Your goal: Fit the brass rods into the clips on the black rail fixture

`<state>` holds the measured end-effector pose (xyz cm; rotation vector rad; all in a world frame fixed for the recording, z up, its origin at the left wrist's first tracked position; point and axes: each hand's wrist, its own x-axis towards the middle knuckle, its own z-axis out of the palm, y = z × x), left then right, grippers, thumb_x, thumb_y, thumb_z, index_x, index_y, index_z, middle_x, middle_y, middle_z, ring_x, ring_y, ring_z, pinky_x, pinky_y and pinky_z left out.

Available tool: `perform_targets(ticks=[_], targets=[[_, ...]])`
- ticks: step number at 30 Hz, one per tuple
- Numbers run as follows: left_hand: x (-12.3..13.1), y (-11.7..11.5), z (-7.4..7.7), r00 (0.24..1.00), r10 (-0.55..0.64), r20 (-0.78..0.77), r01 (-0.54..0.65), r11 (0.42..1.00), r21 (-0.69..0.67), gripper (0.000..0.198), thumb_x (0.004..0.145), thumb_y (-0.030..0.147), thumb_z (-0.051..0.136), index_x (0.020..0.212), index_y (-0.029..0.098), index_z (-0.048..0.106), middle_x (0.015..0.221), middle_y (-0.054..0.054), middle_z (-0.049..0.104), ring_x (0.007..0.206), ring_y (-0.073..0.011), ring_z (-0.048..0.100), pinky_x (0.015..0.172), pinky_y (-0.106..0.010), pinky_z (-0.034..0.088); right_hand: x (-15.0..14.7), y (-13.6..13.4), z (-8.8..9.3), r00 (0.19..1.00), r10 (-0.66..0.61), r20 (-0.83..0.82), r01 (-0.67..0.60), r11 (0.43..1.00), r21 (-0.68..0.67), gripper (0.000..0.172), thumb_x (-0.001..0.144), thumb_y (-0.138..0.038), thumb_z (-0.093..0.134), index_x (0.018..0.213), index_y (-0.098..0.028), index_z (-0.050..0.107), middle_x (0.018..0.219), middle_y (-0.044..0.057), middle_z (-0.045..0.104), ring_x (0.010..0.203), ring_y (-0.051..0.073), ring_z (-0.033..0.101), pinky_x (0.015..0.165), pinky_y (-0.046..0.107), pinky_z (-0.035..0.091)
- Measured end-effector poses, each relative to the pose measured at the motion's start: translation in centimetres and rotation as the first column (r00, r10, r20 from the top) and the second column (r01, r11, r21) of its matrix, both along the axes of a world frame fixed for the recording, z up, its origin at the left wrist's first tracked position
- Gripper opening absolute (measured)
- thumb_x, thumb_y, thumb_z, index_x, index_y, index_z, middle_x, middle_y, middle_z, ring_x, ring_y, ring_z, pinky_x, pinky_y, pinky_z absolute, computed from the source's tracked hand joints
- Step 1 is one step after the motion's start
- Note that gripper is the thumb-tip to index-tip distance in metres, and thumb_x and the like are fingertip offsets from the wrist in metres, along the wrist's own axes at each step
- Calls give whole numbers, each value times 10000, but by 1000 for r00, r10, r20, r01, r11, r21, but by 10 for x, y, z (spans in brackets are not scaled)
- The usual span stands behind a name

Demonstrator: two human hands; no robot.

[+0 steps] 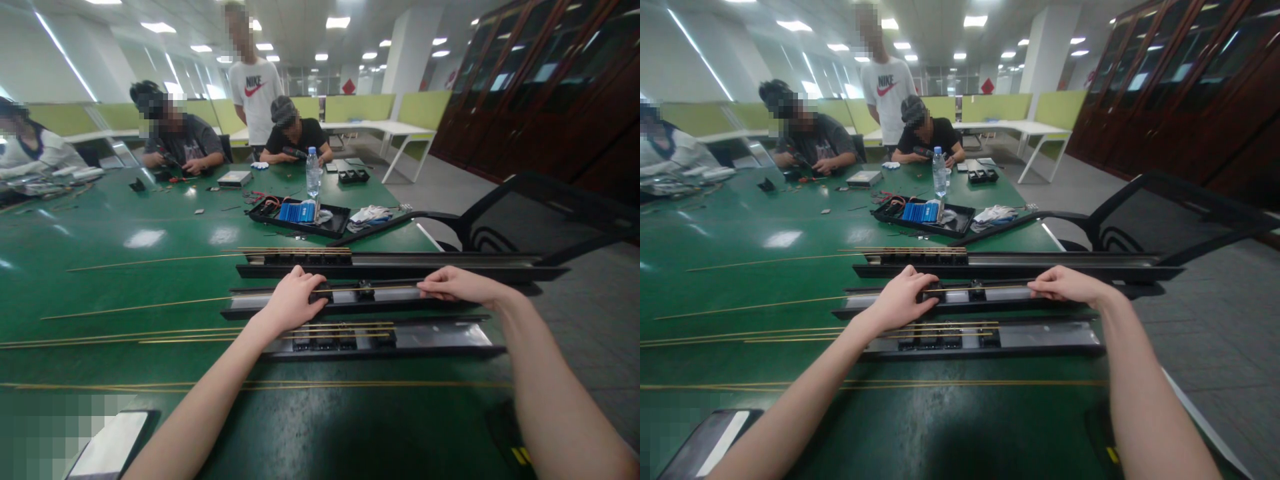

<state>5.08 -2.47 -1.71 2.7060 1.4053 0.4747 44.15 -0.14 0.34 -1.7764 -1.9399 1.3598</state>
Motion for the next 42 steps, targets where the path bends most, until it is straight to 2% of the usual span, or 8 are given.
perform_targets(ticks=[8, 12, 15, 18, 22, 25, 35, 42], targets=[[0, -1, 1, 1000, 1, -7, -1, 1000, 1, 422, 885, 417, 609, 1240, 188, 626, 999, -77, 718, 994, -273, 517, 852, -385, 484, 5, -5, 7, 999, -32, 26, 30, 998, 50, 679, 701, -796, 618, 811, -140, 758, 584, 8, 508, 564, 118, 414, 526, 260, 349], [0, -1, 1, 1000, 2, -7, -2, 1000, -7, 428, 887, 418, 603, 1252, 195, 618, 1017, -78, 717, 1006, -271, 517, 865, -388, 483, 1, 0, 6, 998, -41, 46, 33, 986, 166, 643, 742, -757, 606, 909, -156, 760, 687, 47, 621, 646, 164, 518, 597, 284, 422], [0, -1, 2, 1000, 0, 0, 0, 1000, -10, 420, 890, 420, 597, 1243, 194, 622, 1025, -79, 716, 1010, -273, 519, 872, -391, 483, -15, 4, 8, 996, -44, 72, 19, 948, 318, 568, 776, -696, 608, 944, -174, 760, 838, 85, 718, 792, 232, 603, 746, 332, 470], [0, -1, 1, 1000, 0, 5, 0, 1000, -16, 416, 889, 417, 599, 1243, 200, 620, 1024, -80, 715, 1021, -273, 522, 882, -391, 481, -47, 2, 11, 998, 14, 67, -39, 919, 393, 484, 820, -631, 589, 949, -197, 760, 971, 82, 751, 909, 270, 631, 832, 351, 466], [-1, -1, -1, 1000, 1, 5, -1, 1000, -17, 424, 881, 412, 613, 1251, 205, 616, 1021, -77, 714, 1020, -270, 526, 878, -381, 480, -88, -6, 10, 986, 143, 81, -164, 882, 442, 443, 854, -588, 558, 878, -189, 747, 860, 62, 750, 801, 240, 641, 726, 321, 451], [0, 0, -2, 1000, 0, 4, 0, 1000, -18, 426, 875, 409, 618, 1249, 207, 619, 1024, -76, 715, 1016, -271, 526, 884, -382, 479, -102, -8, 6, 971, 172, 169, -233, 848, 476, 426, 871, -571, 553, 777, -195, 730, 762, 49, 730, 705, 209, 617, 648, 305, 400], [0, 0, 0, 1000, -14, 10, 14, 1000, -10, 419, 876, 399, 617, 1244, 199, 618, 1030, -79, 711, 1026, -270, 522, 894, -381, 479, -101, -8, 3, 973, 181, 145, -227, 866, 445, 461, 851, -603, 555, 759, -185, 725, 707, 37, 711, 660, 186, 578, 614, 289, 372], [1, -1, 1, 1000, -5, 5, 5, 1000, -23, 420, 875, 400, 619, 1245, 201, 621, 1028, -84, 712, 1021, -271, 524, 897, -389, 480, -96, -7, 6, 974, 187, 125, -223, 875, 429, 441, 833, -588, 583, 801, -183, 756, 786, 56, 746, 716, 211, 613, 658, 299, 409]])
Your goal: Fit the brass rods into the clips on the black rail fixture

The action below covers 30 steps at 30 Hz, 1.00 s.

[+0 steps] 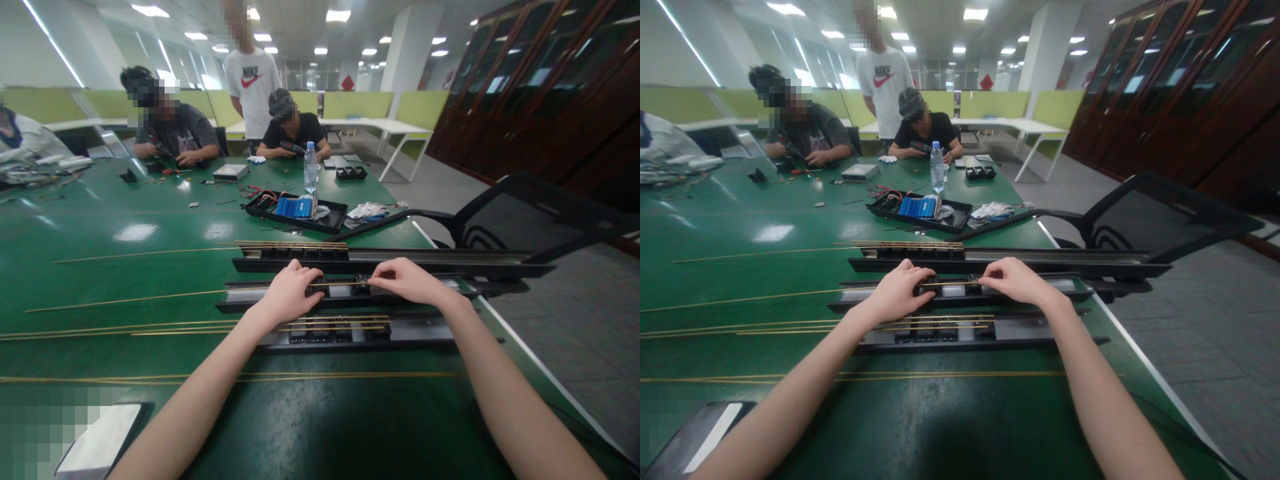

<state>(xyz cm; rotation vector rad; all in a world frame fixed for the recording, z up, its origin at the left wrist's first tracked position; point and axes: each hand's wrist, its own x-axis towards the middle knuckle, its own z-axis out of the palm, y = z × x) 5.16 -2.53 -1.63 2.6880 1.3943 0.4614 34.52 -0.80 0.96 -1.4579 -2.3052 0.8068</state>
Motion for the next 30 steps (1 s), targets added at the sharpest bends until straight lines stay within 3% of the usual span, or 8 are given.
perform_targets(ticks=[30], targets=[[1, -1, 0, 1000, 1, -10, -1, 1000, 9, 422, 881, 414, 608, 1248, 205, 619, 1002, -70, 717, 997, -269, 522, 849, -373, 484, 51, 4, 6, 994, -87, 71, 97, 982, -161, 536, 758, -696, 637, 767, -177, 770, 712, 44, 701, 678, 200, 571, 628, 289, 403]])
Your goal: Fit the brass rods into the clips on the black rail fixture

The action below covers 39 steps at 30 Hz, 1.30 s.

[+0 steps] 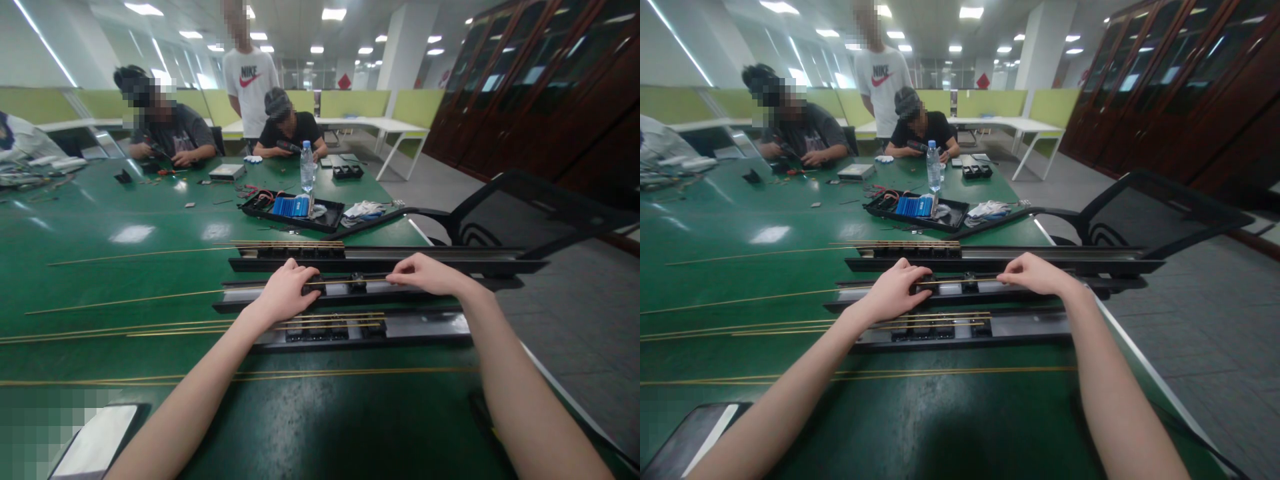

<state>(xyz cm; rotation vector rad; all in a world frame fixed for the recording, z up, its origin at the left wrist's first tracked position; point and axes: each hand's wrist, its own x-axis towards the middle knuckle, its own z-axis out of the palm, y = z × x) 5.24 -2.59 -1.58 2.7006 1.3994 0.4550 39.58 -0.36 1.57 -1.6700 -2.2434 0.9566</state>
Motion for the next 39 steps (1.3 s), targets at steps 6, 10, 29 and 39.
perform_targets(ticks=[6, 10, 29, 39], targets=[[0, 0, 0, 1000, 0, 1, 0, 1000, 2, 424, 881, 409, 611, 1250, 201, 621, 1014, -69, 717, 997, -269, 523, 865, -374, 485, 14, 0, 0, 1000, -27, -12, 26, 999, -44, 537, 713, -706, 674, 794, -186, 781, 762, 53, 721, 725, 219, 597, 665, 296, 420], [0, 0, -1, 1000, -7, 5, 7, 1000, 12, 424, 879, 411, 616, 1243, 194, 626, 1005, -71, 719, 990, -267, 523, 861, -373, 488, 28, 0, 0, 999, -28, -18, 28, 998, -48, 555, 707, -723, 664, 761, -181, 768, 725, 45, 697, 707, 205, 582, 667, 291, 413], [0, 0, -1, 1000, 1, -6, -1, 1000, 5, 428, 877, 408, 621, 1249, 196, 626, 1001, -70, 719, 1007, -266, 529, 853, -359, 487, 54, 5, -4, 978, -168, 121, 168, 986, 14, 507, 768, -668, 607, 771, -182, 753, 695, 43, 704, 684, 208, 625, 657, 294, 452], [-1, 1, -2, 1000, -4, 9, 4, 1000, 11, 440, 875, 414, 619, 1257, 195, 623, 1002, -75, 716, 1012, -269, 528, 852, -367, 494, 32, 2, 4, 985, -138, 100, 123, 983, 139, 435, 821, -571, 591, 953, -197, 769, 855, 58, 770, 780, 244, 690, 703, 322, 506]])
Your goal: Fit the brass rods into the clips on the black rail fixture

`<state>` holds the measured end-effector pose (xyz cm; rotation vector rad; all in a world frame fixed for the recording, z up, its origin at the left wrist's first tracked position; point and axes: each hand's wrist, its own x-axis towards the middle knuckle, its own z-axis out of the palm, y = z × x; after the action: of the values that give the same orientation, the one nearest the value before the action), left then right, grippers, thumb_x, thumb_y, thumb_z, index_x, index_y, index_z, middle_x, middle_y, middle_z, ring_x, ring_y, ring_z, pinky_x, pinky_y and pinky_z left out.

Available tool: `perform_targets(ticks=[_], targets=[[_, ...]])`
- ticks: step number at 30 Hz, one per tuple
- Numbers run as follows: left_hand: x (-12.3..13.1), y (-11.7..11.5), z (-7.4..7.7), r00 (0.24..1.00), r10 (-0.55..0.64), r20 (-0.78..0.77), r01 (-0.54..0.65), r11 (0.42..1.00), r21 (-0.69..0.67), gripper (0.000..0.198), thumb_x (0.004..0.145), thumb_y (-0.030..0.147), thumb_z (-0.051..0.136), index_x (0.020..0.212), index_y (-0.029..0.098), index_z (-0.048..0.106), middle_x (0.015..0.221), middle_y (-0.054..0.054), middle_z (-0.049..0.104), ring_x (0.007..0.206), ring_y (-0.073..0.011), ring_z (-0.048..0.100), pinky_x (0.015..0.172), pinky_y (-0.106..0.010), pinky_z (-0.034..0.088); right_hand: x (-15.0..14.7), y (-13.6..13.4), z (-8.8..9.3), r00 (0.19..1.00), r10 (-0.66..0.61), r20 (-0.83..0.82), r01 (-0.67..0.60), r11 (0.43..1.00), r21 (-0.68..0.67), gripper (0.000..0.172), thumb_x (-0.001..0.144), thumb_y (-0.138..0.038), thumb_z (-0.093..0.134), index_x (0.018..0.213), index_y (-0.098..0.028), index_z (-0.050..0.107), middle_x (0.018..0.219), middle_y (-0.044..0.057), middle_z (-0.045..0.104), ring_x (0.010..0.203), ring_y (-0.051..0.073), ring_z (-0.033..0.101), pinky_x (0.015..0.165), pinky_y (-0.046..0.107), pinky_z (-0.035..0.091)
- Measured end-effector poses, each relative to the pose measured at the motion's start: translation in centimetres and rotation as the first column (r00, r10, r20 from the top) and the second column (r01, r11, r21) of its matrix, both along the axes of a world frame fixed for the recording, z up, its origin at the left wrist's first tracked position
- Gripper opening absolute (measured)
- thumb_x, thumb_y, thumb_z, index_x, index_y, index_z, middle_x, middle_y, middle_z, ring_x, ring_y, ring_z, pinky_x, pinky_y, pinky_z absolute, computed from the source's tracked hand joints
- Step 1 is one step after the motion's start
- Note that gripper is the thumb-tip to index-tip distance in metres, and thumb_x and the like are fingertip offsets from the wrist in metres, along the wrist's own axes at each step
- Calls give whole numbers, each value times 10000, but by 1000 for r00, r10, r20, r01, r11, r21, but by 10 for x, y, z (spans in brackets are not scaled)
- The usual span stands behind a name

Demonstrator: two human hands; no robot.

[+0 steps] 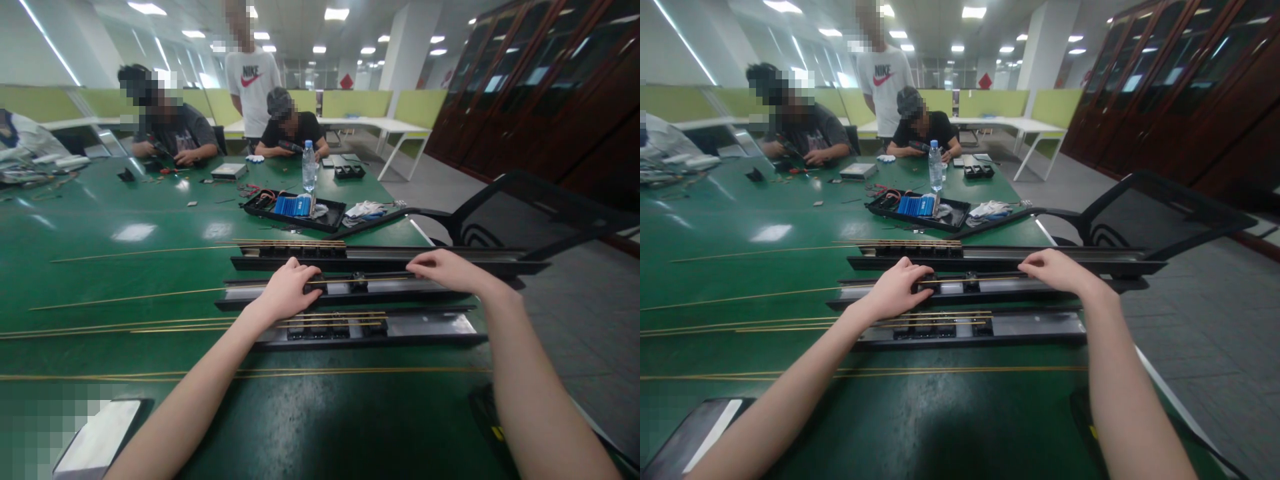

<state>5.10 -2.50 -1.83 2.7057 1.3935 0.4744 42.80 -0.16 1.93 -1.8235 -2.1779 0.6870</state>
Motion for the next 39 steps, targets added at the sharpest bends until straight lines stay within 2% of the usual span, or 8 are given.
perform_targets(ticks=[4, 8, 13, 16, 31, 39], targets=[[0, 0, 0, 1000, -1, 0, 1, 1000, -5, 431, 876, 410, 615, 1255, 203, 624, 1021, -79, 716, 1021, -269, 529, 868, -374, 492, -21, -2, 4, 997, 69, -19, -65, 987, 147, 363, 853, -517, 576, 933, -222, 774, 940, 47, 775, 859, 255, 695, 756, 329, 518], [0, 0, 1, 1000, 6, -2, -6, 1000, -9, 433, 876, 415, 614, 1255, 205, 624, 1018, -80, 716, 1019, -270, 533, 868, -375, 492, -50, -6, 3, 986, 161, -40, -145, 955, 259, 286, 867, -447, 592, 895, -222, 766, 924, 47, 762, 830, 237, 688, 760, 337, 528], [0, 0, 0, 1000, 2, -2, -2, 1000, -2, 430, 881, 415, 605, 1255, 203, 623, 1027, -79, 715, 1026, -271, 529, 873, -372, 492, -87, -12, -5, 938, 346, -13, -309, 854, 419, 159, 880, -342, 634, 887, -230, 746, 924, 52, 734, 881, 226, 655, 835, 358, 509], [-1, 0, -1, 1000, 9, -6, -9, 1000, -10, 431, 880, 416, 605, 1255, 205, 621, 1023, -77, 716, 1027, -269, 529, 881, -372, 489, -104, -15, -11, 908, 419, 4, -373, 805, 461, 130, 897, -310, 634, 904, -226, 733, 946, 53, 721, 929, 225, 634, 864, 363, 494], [0, -1, 0, 1000, 8, -4, -8, 1000, -8, 422, 876, 405, 608, 1246, 204, 622, 1007, -85, 715, 1014, -274, 527, 883, -386, 485, -132, -19, -28, 893, 448, 45, -397, 734, 551, 96, 890, -255, 652, 892, -224, 743, 919, 60, 716, 904, 232, 601, 829, 389, 478], [1, -3, 3, 1000, 13, -12, -13, 1000, 10, 418, 865, 396, 620, 1225, 185, 629, 971, -91, 716, 1002, -278, 526, 869, -385, 486, -150, -24, -38, 922, 377, 86, -354, 732, 582, 106, 923, -235, 616, 915, -212, 719, 918, 55, 722, 902, 224, 595, 840, 384, 447]])
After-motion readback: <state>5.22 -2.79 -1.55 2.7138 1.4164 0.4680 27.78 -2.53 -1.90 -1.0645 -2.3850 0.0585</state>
